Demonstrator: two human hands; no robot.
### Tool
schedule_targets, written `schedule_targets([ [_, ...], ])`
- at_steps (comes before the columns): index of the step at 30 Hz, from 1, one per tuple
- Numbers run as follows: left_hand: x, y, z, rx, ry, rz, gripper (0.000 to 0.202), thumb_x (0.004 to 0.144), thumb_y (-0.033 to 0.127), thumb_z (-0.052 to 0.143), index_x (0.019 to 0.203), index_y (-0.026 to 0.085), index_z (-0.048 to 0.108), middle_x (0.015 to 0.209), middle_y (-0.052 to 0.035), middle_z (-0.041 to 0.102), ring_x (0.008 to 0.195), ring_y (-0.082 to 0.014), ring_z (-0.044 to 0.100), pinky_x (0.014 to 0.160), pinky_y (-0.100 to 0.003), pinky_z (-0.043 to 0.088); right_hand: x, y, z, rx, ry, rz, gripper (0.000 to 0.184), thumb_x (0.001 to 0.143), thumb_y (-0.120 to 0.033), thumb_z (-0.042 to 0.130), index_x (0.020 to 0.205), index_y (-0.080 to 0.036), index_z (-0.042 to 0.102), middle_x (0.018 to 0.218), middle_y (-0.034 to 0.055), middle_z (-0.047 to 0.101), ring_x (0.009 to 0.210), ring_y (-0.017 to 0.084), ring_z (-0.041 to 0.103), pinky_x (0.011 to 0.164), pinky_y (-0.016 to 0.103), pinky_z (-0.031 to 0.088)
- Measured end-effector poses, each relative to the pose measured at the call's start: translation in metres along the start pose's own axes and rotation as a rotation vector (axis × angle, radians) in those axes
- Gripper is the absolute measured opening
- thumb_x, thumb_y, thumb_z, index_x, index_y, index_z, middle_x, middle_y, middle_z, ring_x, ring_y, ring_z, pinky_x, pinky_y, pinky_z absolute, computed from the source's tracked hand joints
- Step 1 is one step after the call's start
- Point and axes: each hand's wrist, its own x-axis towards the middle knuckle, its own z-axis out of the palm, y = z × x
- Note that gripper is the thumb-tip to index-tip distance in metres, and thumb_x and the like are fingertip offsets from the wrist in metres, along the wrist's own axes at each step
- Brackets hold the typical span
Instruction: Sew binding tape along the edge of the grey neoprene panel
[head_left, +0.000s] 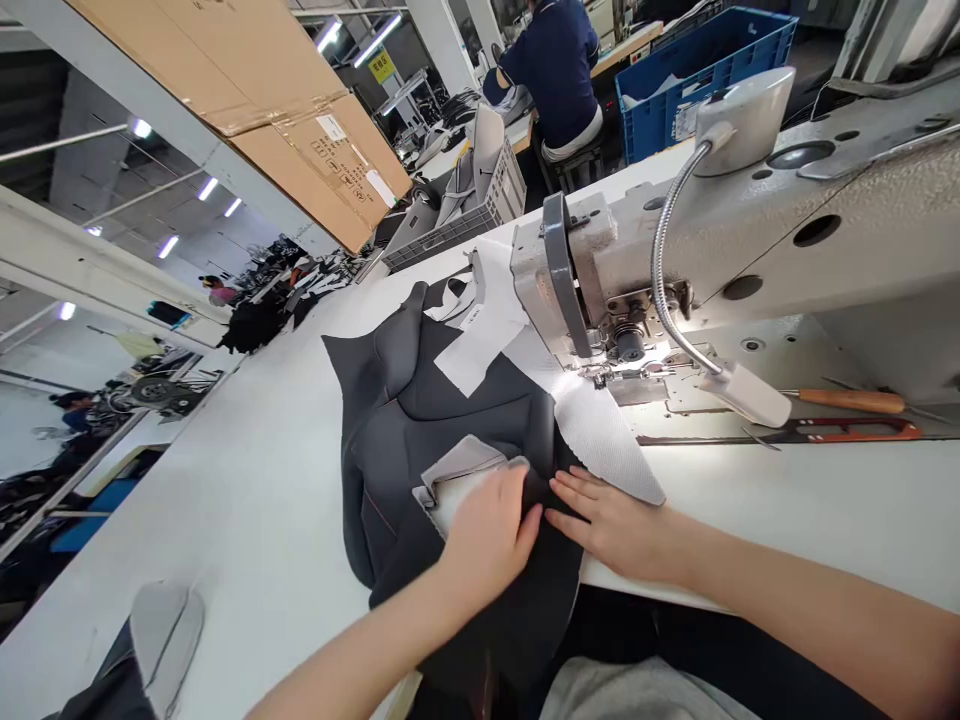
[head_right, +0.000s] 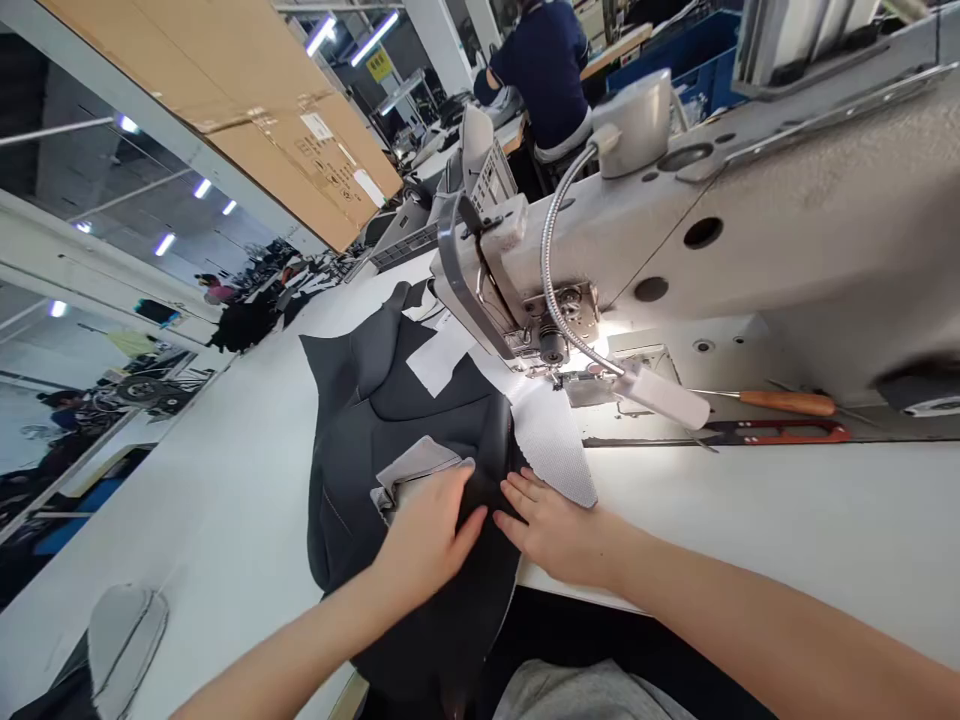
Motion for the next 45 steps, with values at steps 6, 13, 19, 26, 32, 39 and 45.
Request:
schedule_targets([
  [6, 0.078, 0.006, 0.001, 0.344, 0.284, 0.646, 0.038, 0.096, 0.013, 0.04, 0.133, 0.014, 0.047, 0.138, -0.0138, 0.05, 0.133, -0.0253, 0.042, 0.108, -0.044, 0.041, 0.005, -0.007, -0.002, -0.117, -0.018, 0.03, 0.039, 0.084, -0.016, 0.053, 0.12, -0.004, 0.06, 0.108, 0.0204, 0.066, 0.104, 0.027, 0.061, 0.096, 0.044, 0.045],
  [13, 0.096, -0.015, 0.023, 0.158, 0.27, 0.808, 0.027, 0.096, 0.01, 0.038, 0.101, 0.008, 0.064, 0.107, -0.013, 0.069, 0.106, -0.0191, 0.064, 0.091, -0.031, 0.055, 0.0, -0.02, -0.004, -0.211, 0.019, 0.105, 0.043, 0.083, -0.02, 0.053, 0.12, 0.001, 0.059, 0.116, 0.0264, 0.062, 0.106, 0.034, 0.059, 0.092, 0.048, 0.044],
  [19, 0.088, -0.014, 0.021, 0.174, 0.247, 0.686, 0.031, 0.094, 0.008, 0.034, 0.104, 0.006, 0.063, 0.117, -0.0208, 0.063, 0.103, -0.0215, 0.066, 0.086, -0.031, 0.057, -0.004, -0.025, -0.011, -0.21, 0.039, 0.047, 0.041, 0.082, -0.024, 0.055, 0.117, -0.002, 0.063, 0.112, 0.0276, 0.064, 0.096, 0.035, 0.063, 0.08, 0.049, 0.046],
  [26, 0.083, -0.01, 0.035, 0.201, 0.209, 0.665, 0.039, 0.094, 0.012, 0.037, 0.13, 0.014, 0.052, 0.13, -0.0226, 0.055, 0.12, -0.0265, 0.056, 0.095, -0.037, 0.051, -0.006, -0.026, -0.012, -0.224, -0.008, 0.061, 0.046, 0.081, -0.028, 0.059, 0.119, -0.002, 0.062, 0.116, 0.0292, 0.061, 0.1, 0.038, 0.061, 0.083, 0.051, 0.044],
  [32, 0.102, -0.015, 0.04, 0.224, 0.194, 0.622, 0.04, 0.095, 0.014, 0.039, 0.133, 0.017, 0.05, 0.133, -0.0198, 0.054, 0.123, -0.0254, 0.054, 0.097, -0.037, 0.05, -0.002, -0.017, -0.004, -0.214, -0.011, 0.165, 0.043, 0.079, -0.019, 0.056, 0.119, -0.005, 0.061, 0.123, 0.0276, 0.058, 0.102, 0.037, 0.061, 0.074, 0.044, 0.048],
  [39, 0.135, -0.022, 0.04, 0.241, 0.17, 0.568, 0.042, 0.092, 0.016, 0.046, 0.133, 0.018, 0.053, 0.135, -0.0188, 0.053, 0.122, -0.0262, 0.055, 0.098, -0.036, 0.05, 0.005, 0.011, -0.002, -0.217, -0.015, 0.195, 0.04, 0.081, -0.015, 0.053, 0.118, -0.003, 0.062, 0.121, 0.0269, 0.059, 0.11, 0.035, 0.058, 0.079, 0.042, 0.05],
  [45, 0.15, -0.031, 0.043, 0.171, 0.257, 0.628, 0.037, 0.095, 0.017, 0.038, 0.126, 0.018, 0.059, 0.13, -0.0152, 0.057, 0.121, -0.0231, 0.055, 0.099, -0.036, 0.05, 0.007, 0.022, 0.006, -0.2, 0.018, 0.245, 0.041, 0.081, -0.016, 0.056, 0.119, -0.002, 0.061, 0.123, 0.0285, 0.056, 0.115, 0.036, 0.055, 0.089, 0.047, 0.048],
])
